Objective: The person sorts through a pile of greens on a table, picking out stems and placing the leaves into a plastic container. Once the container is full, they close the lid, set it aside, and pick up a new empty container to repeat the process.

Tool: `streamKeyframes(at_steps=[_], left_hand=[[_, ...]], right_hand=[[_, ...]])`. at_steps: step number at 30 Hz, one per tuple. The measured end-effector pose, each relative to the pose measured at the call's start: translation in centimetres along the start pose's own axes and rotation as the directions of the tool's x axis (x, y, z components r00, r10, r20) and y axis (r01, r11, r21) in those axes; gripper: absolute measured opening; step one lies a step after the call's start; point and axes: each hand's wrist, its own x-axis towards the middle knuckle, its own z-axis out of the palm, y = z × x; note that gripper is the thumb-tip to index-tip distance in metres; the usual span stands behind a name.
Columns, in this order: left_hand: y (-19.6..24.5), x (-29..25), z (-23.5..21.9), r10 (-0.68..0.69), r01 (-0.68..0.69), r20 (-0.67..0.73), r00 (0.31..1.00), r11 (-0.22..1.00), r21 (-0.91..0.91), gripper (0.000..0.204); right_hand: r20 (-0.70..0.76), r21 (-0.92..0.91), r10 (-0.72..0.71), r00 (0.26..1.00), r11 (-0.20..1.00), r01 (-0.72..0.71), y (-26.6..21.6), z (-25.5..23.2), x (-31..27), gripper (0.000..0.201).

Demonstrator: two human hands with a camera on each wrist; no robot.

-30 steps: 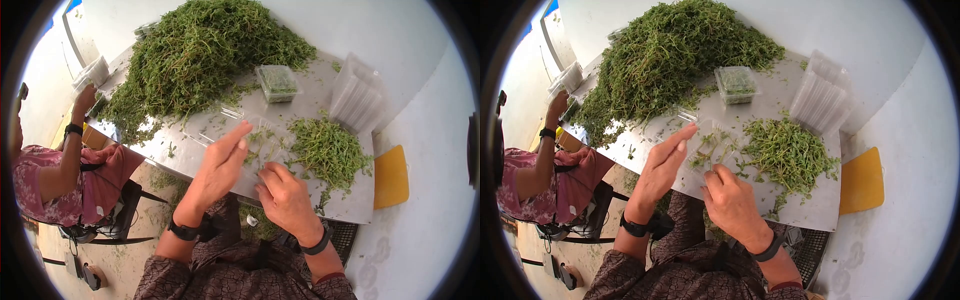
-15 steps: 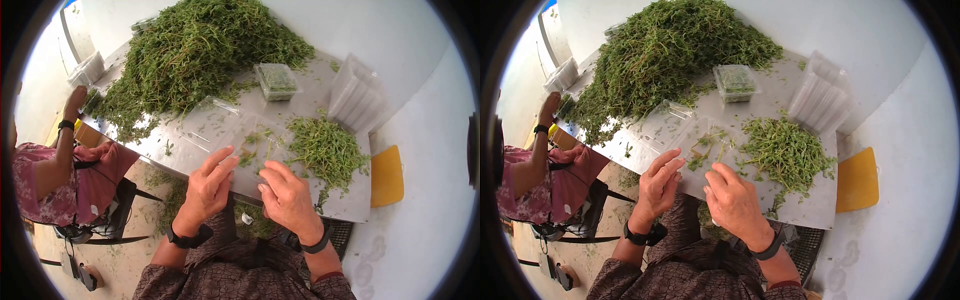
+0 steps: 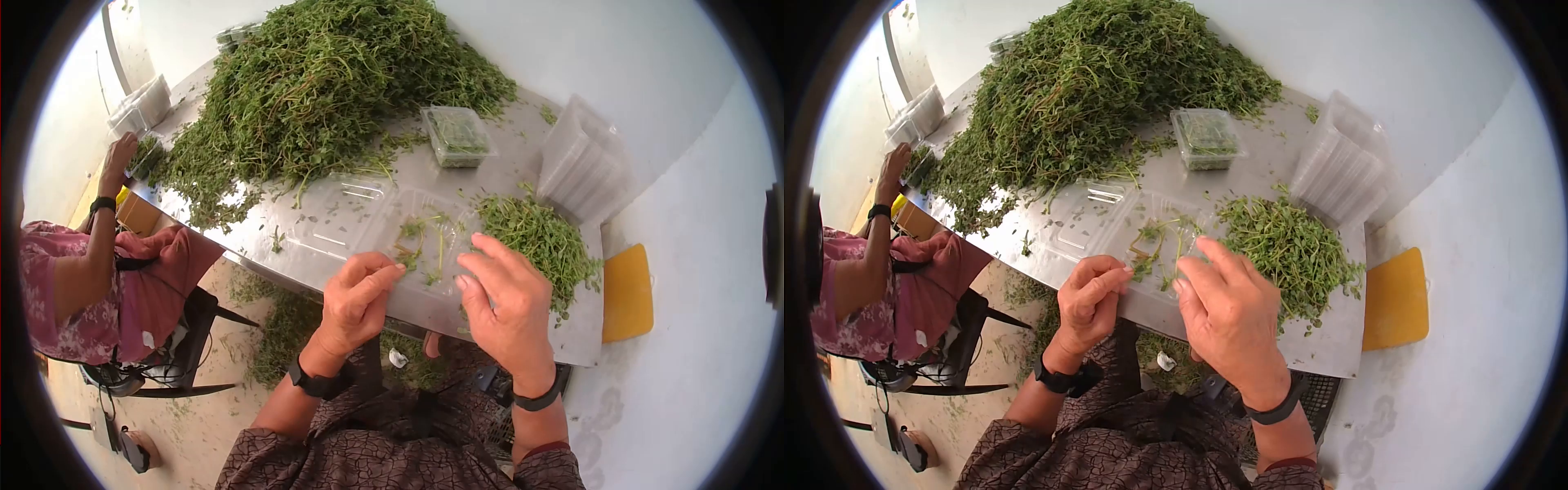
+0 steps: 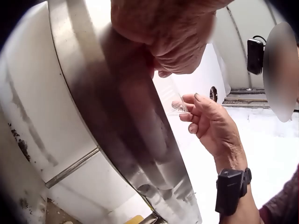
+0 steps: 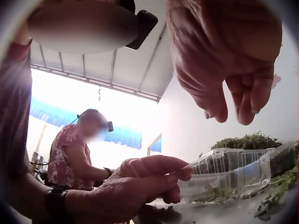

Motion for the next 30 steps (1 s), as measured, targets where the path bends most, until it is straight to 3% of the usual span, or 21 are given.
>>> streamKeyframes(at_steps=[7, 12, 18, 22, 24, 28, 30], left_hand=[[-0.5, -0.2, 0.1, 0.092, -0.092, 0.007, 0.996, 0.996, 0.021, 0.047], [-0.9, -0.5, 0.2, 0.123, -0.122, -0.009, 0.992, 0.992, 0.03, 0.048], [-1.0, -0.3, 0.2, 0.174, -0.173, -0.028, 0.984, 0.984, 0.043, 0.048], [-0.8, -0.3, 0.0, 0.168, -0.168, -0.018, 0.986, 0.985, 0.04, 0.041], [-0.7, -0.3, 0.0, 0.17, -0.169, -0.017, 0.985, 0.985, 0.044, 0.041], [-0.7, -0.2, 0.1, 0.163, -0.162, -0.012, 0.987, 0.985, 0.061, 0.042], [-0.7, -0.3, 0.0, 0.156, -0.156, -0.007, 0.988, 0.986, 0.065, 0.042]], right_hand=[[0.177, 0.054, -0.139, 0.974, 0.99, 0.132, 0.0, 1.8, 2.9, 0.018], [0.332, 0.097, -0.223, 0.917, 0.975, 0.202, 0.3, 2.9, 4.2, 0.021], [0.464, 0.087, -0.196, 0.864, 0.981, 0.176, 0.7, 4.1, 3.8, 0.015], [0.474, 0.124, -0.186, 0.86, 0.982, 0.144, 1.1, 4.7, 3.7, 0.012], [0.553, 0.115, -0.15, 0.82, 0.988, 0.103, 1.2, 4.5, 4.0, 0.026], [0.541, 0.13, -0.16, 0.825, 0.986, 0.107, 1.4, 4.7, 4.0, 0.025], [0.392, 0.235, -0.129, 0.911, 0.971, 0.036, 1.7, 4.7, 4.0, 0.022]])
